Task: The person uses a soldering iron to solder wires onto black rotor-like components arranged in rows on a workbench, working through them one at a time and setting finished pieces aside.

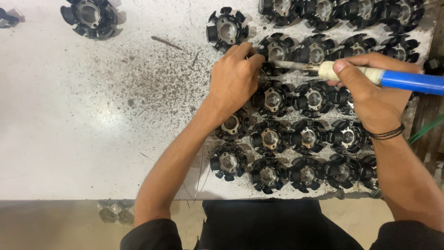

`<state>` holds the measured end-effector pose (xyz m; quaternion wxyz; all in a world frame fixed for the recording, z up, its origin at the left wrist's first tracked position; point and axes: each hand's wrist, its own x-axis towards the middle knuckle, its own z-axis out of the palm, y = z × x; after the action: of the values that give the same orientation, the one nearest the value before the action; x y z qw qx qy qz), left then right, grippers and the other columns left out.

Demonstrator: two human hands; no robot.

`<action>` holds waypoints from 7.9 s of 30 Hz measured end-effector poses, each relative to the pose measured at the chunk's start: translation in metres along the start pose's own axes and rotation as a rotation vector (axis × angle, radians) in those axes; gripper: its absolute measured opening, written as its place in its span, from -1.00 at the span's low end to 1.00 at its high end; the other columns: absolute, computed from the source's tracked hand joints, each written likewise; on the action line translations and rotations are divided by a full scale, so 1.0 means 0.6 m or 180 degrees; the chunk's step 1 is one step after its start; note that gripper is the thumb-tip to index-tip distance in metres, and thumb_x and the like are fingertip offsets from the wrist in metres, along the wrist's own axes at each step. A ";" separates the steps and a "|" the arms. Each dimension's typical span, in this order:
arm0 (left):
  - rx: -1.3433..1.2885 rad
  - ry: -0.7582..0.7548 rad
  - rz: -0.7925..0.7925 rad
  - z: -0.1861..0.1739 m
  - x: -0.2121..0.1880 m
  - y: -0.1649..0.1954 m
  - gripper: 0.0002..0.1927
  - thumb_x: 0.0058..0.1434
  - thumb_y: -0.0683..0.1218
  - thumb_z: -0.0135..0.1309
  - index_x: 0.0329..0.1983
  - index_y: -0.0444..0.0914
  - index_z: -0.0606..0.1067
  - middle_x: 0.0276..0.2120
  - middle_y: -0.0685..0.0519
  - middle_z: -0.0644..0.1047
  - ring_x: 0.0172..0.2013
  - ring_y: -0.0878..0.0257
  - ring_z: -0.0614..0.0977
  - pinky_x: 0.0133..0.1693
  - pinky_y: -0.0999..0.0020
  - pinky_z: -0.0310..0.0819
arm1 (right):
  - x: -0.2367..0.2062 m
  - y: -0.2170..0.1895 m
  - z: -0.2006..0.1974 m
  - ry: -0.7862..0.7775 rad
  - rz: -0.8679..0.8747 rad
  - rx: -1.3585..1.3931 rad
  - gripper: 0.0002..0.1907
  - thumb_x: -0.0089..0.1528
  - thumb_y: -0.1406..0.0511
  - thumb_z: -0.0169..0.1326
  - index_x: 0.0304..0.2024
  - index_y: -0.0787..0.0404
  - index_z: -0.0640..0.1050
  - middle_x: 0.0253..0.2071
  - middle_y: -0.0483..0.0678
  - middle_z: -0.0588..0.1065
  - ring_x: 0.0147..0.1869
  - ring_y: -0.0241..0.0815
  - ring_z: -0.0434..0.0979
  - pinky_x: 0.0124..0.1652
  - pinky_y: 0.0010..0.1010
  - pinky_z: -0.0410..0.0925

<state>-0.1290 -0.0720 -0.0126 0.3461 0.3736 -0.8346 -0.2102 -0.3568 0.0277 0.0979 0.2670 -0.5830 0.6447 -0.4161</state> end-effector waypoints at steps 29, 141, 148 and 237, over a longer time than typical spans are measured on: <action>-0.0207 0.0005 0.0019 0.035 0.003 -0.006 -0.86 0.15 -0.28 0.15 -0.22 -0.32 0.62 -0.32 -0.04 0.56 -0.30 0.05 0.64 -0.33 0.14 0.56 | 0.002 0.005 -0.005 -0.0136 -0.0156 -0.0080 -0.82 0.45 0.37 0.21 -0.07 0.44 0.60 -0.18 0.18 0.59 -0.14 -0.11 0.67 -0.11 -0.43 0.55; -0.0526 -0.0326 -0.0139 -0.105 -0.190 0.182 -0.73 0.09 -0.33 0.16 -0.11 -0.34 0.54 -0.20 -0.06 0.51 -0.24 0.07 0.61 -0.35 0.23 0.55 | -0.323 -0.069 0.001 -0.0288 -0.0042 -0.0935 -0.74 0.17 0.33 0.29 -0.15 0.39 0.62 -0.31 0.13 0.62 -0.24 -0.11 0.68 0.16 -0.13 0.48; 0.0173 0.0193 0.0041 -0.221 -0.220 0.208 -0.66 0.13 -0.47 0.06 -0.03 -0.42 0.56 -0.22 0.02 0.60 -0.43 0.22 0.58 -0.45 0.29 0.43 | -0.379 0.013 -0.013 0.0260 -0.0123 0.0149 -0.69 0.33 0.18 0.23 -0.05 0.30 0.60 -0.18 0.09 0.62 -0.20 -0.18 0.71 0.13 -0.24 0.55; -0.2177 -0.1292 0.0399 -0.019 -0.271 0.369 -0.78 0.19 -0.39 0.14 -0.10 -0.39 0.56 -0.29 -0.05 0.62 -0.44 0.15 0.64 -0.44 0.36 0.49 | -0.547 0.255 -0.317 0.1605 0.0658 -0.2792 -0.73 0.38 0.34 0.38 -0.07 0.37 0.55 -0.16 0.18 0.53 -0.14 0.12 0.56 -0.20 -0.21 0.39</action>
<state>-0.1485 0.1920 0.0616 0.2907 0.1362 -0.7890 -0.5238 -0.5374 0.3864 0.0191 -0.1266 -0.4550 0.8571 -0.2057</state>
